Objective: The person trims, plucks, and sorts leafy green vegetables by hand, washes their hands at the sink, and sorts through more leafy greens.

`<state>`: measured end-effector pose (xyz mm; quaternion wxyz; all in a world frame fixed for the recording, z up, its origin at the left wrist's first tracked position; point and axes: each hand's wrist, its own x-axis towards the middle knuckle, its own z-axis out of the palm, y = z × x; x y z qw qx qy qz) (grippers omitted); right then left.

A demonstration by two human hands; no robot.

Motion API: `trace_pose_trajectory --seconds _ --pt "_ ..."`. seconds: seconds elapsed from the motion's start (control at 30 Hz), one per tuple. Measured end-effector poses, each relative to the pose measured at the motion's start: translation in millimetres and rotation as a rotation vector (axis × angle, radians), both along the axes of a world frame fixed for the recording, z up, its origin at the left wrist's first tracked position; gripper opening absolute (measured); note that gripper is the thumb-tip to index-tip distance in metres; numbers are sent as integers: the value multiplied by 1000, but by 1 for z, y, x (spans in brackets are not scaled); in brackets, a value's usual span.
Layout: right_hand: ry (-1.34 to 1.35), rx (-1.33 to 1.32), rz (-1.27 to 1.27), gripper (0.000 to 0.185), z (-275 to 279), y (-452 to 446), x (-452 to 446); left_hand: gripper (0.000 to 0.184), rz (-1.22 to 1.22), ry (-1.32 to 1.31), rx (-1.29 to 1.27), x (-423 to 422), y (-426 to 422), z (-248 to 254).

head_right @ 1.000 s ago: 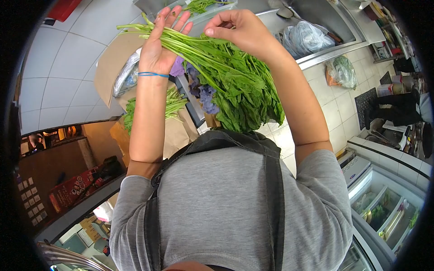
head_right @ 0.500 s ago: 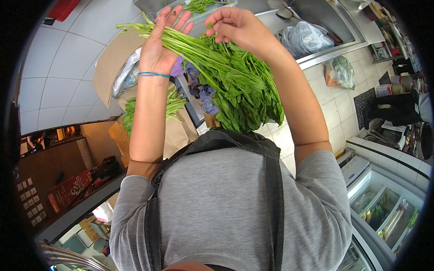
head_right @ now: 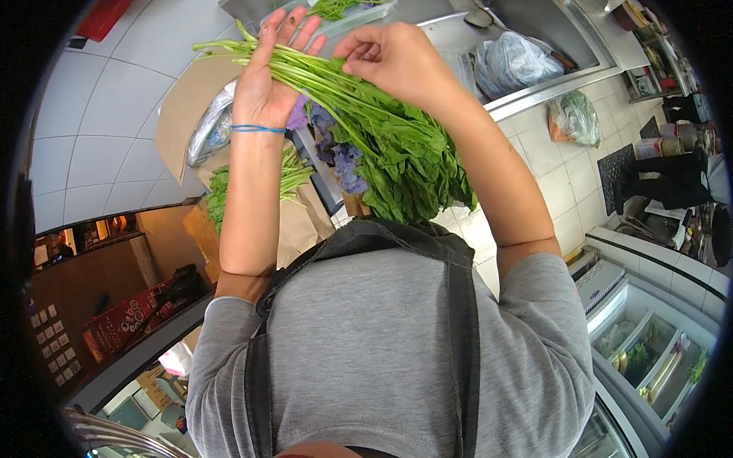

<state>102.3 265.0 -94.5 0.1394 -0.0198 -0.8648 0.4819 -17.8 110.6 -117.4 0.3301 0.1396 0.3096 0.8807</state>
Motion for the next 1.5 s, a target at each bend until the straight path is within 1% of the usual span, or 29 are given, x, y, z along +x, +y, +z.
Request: trace_pose_trajectory --seconds 0.07,0.2,0.27,0.3,0.37,0.5,0.57,0.6,0.67,0.7,0.77,0.9,0.97,1.0,1.07,1.2,1.27,1.3,1.33,1.4,1.47,1.5 --pt "-39 -125 0 13 2 5 -2 39 19 -9 -28 0 0 0" --pt "-43 -186 70 13 7 13 -4 40 21 -7 -36 1 1 -1" --pt "-87 -336 187 17 8 17 -5 40 28 -9 -58 3 2 3" --pt "-86 -337 185 17 6 19 -6 40 26 -9 -58 3 3 3" --pt "-113 -431 237 21 2 22 -8 40 33 4 -71 2 3 2" --pt "-140 -495 191 21 4 15 -8 40 25 11 -73 2 4 2" --pt "-99 -425 262 22 -1 14 -10 40 16 7 -62 2 4 2" --pt "-99 -426 260 22 -1 14 -10 40 15 6 -63 2 4 2" --pt "-80 -308 231 18 0 13 -11 41 8 21 -53 1 5 1" --pt "-81 -308 230 18 0 12 -11 41 8 21 -53 1 5 1" --pt "-83 -67 42 14 1 9 -10 43 8 20 -58 2 4 2" --pt "-31 40 -50 13 -4 5 -9 45 -10 47 -65 5 6 0" --pt "-14 -30 -127 15 -7 3 -9 45 -3 26 -95 10 6 2" --pt "-14 -30 -127 15 -16 4 -10 45 -3 26 -94 10 6 2" --pt "107 -387 -137 12 -37 9 -14 46 8 9 -67 10 6 0" --pt "170 -442 -132 16 -29 -3 2 47 5 20 -28 1 1 -4" --pt "77 -232 -143 14 -24 -11 11 48 48 6 -39 0 0 -4" --pt "71 -72 -177 14 -22 -14 14 48 48 6 -39 0 0 -4" --pt "71 -72 -177 14 -21 -18 16 49 43 10 -35 0 0 -5" --pt "161 58 -228 14 -21 -27 16 51 36 14 -30 1 1 -5" --pt "180 108 -242 14 -20 -32 15 39 130 -76 -24 4 4 -4" --pt "199 158 -254 14 -20 -33 14 39 131 -76 -24 3 3 -4"
